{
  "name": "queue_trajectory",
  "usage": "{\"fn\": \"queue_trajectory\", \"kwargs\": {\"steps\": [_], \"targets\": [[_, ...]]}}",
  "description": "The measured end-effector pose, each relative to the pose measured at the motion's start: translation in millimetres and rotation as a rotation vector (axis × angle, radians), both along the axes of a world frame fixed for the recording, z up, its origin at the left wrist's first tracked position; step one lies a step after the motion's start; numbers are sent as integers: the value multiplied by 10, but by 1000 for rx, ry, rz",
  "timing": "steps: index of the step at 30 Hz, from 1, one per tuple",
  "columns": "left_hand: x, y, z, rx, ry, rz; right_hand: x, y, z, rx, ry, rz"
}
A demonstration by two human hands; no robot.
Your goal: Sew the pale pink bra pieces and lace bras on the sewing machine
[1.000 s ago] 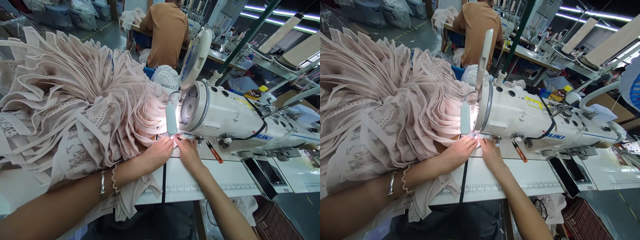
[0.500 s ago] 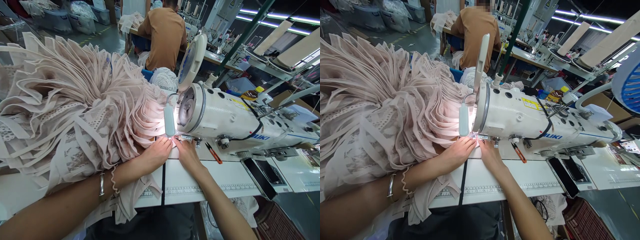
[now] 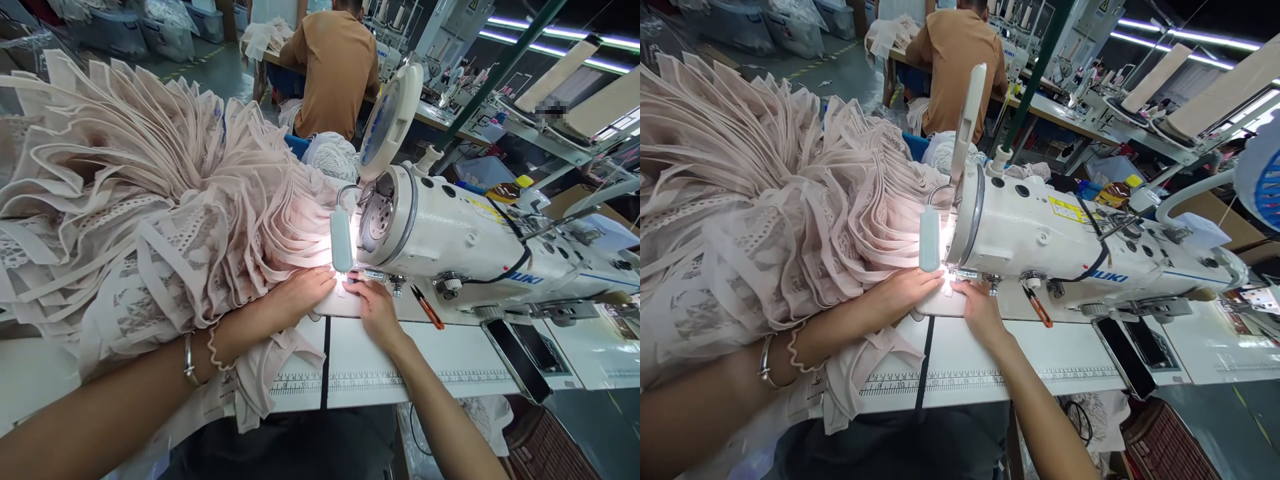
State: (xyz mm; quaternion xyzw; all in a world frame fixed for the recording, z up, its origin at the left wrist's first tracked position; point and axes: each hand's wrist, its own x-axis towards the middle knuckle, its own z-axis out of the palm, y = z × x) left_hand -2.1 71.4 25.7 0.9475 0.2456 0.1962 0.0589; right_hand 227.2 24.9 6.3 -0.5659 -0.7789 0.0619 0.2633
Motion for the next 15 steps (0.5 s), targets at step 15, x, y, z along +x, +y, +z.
{"fn": "queue_trajectory", "kwargs": {"steps": [15], "targets": [[159, -29, -28, -45, 81, 203, -35, -79, 50, 15, -68, 2]]}}
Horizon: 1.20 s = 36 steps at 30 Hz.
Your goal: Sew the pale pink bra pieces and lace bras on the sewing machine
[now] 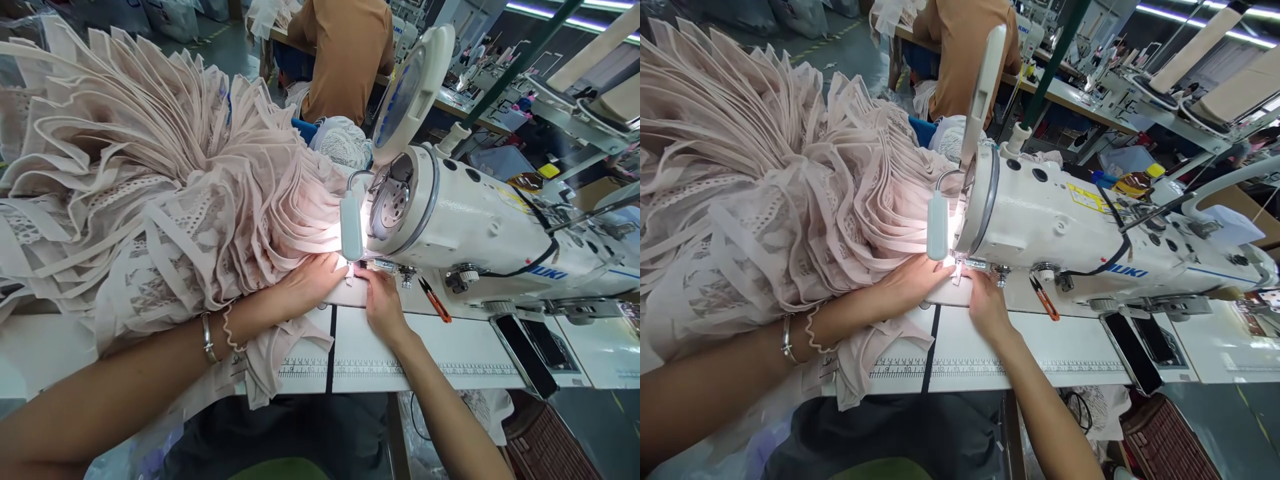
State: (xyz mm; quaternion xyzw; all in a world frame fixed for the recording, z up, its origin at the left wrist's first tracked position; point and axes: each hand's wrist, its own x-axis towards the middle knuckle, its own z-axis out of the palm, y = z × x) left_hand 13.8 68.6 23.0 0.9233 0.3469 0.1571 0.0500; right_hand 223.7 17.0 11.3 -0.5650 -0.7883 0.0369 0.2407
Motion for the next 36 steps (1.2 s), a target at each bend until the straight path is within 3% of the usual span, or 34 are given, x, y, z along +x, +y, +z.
{"fn": "queue_trajectory", "kwargs": {"steps": [3, 10, 18, 25, 29, 33, 36], "targets": [[-46, -9, -15, 31, -29, -49, -4, -12, -5, 19, -13, -7], [-108, 13, -2, 169, -46, -248, -53, -67, 2, 237, -149, 88], [-64, -57, 88, 284, 136, -298, -159, -61, 53, 334, -307, 61], [-44, -97, 118, 338, 111, -294, -218, -64, 30, 358, -292, 61], [-35, -105, 112, 369, 114, -300, -258, -29, 27, 321, -93, -30], [-27, -113, 110, 384, 114, -286, -220, -24, 85, 137, 197, -127], [-36, -113, 90, 403, 77, -243, -161, -48, 112, 91, 238, -99]]}}
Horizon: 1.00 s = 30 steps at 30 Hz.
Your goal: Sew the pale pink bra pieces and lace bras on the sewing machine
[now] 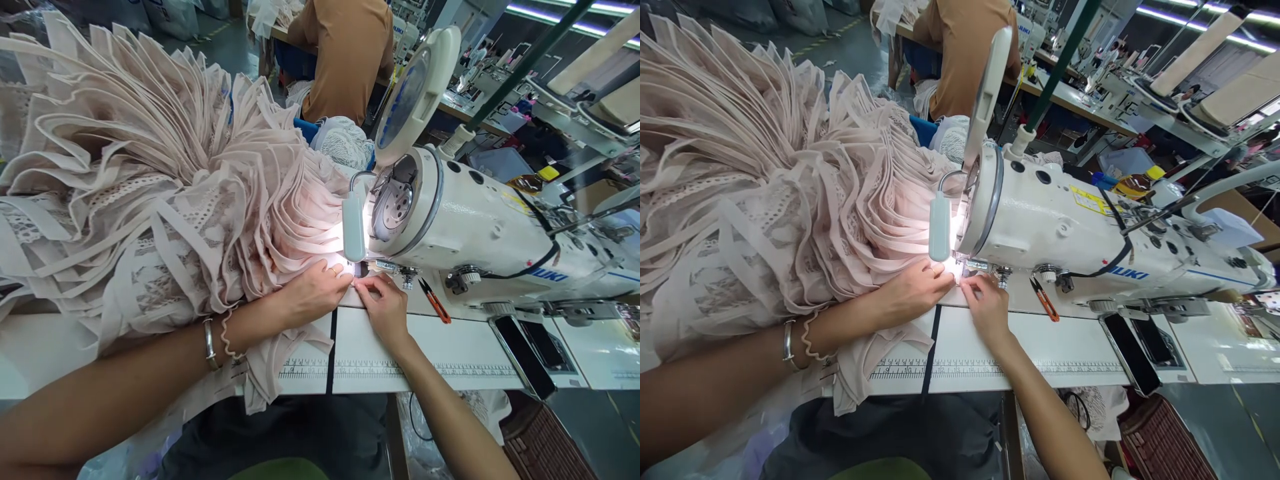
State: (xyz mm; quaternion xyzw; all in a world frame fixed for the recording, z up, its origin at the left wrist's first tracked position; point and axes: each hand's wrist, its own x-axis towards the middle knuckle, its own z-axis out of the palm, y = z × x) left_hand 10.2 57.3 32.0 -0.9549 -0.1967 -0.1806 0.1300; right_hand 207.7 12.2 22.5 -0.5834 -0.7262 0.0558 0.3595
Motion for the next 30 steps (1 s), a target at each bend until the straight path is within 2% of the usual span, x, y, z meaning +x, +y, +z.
{"fn": "queue_trajectory", "kwargs": {"steps": [8, 13, 17, 25, 30], "targets": [[-18, 55, -158, -76, -138, -39, 114, -39, -35, 192, -182, 236], [-33, 77, -175, -211, -165, -29, 133, -42, -58, 166, -308, 228], [-82, 74, -172, -288, -210, 3, 142, -30, -63, 86, -255, 175], [-96, 102, -246, -375, -194, -17, 139, -15, -73, 194, -256, 241], [-90, 121, -243, -414, -189, -17, 131, -18, -77, 179, -265, 251]]}}
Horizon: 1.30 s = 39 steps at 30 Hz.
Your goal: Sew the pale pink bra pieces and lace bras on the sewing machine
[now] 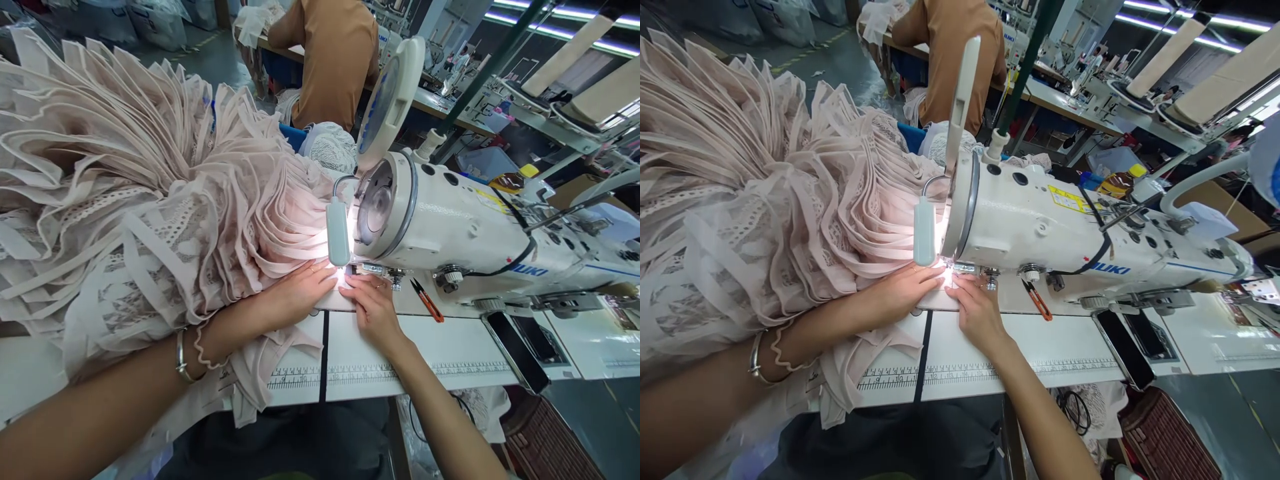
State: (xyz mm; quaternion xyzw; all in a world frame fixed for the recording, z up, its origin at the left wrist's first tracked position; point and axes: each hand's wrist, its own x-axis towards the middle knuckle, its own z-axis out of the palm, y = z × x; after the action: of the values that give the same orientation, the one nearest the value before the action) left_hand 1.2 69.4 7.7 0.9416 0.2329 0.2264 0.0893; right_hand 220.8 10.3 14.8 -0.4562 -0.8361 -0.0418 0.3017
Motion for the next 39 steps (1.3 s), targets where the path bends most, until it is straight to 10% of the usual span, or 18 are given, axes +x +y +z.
{"fn": "queue_trajectory", "kwargs": {"steps": [29, 39], "targets": [[117, 230, 138, -263, -16, 171, 0, 152, 13, -376, -390, -188], [185, 89, 153, 59, 135, 376, -82, 194, 45, -320, -356, -330]]}}
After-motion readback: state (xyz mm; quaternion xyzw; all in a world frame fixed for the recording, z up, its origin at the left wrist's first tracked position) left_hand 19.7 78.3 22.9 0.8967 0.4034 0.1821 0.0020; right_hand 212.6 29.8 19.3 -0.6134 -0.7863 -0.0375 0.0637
